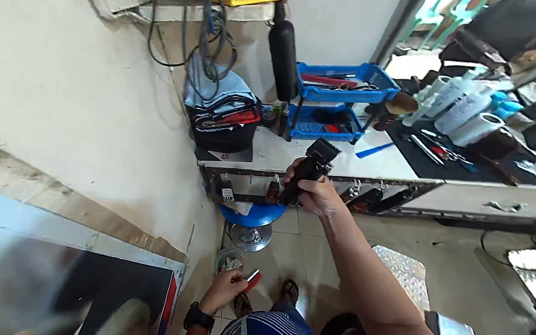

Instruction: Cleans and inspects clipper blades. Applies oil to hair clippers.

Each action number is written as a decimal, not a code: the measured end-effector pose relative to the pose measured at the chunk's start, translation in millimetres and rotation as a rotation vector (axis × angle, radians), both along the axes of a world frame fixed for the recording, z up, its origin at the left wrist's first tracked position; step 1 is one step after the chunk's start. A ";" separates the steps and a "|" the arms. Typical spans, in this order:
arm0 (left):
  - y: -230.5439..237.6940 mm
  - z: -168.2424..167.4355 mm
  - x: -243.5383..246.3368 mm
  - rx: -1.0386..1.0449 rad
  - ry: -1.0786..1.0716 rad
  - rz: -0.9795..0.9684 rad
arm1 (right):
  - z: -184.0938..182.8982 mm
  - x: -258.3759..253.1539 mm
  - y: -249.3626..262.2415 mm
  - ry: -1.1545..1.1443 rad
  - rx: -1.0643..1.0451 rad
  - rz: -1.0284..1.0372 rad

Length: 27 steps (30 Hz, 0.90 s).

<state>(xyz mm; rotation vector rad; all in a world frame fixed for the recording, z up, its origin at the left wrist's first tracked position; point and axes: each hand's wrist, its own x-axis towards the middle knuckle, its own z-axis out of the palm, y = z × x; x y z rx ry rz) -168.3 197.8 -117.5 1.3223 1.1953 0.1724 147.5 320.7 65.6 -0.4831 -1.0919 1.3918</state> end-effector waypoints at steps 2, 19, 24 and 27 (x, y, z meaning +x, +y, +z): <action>-15.1 -7.4 -16.5 0.016 -0.012 0.087 | 1.1 -5.0 25.8 -0.061 -0.011 0.042; -69.8 -14.5 15.5 -0.042 0.069 0.877 | -8.7 -54.6 160.5 -0.724 0.079 0.468; -69.1 -16.9 32.4 -0.044 0.049 0.948 | -18.7 -96.7 125.8 -1.410 0.725 0.747; -71.8 -21.4 36.0 -0.033 0.019 0.978 | -57.4 -110.6 94.5 -1.833 1.033 0.830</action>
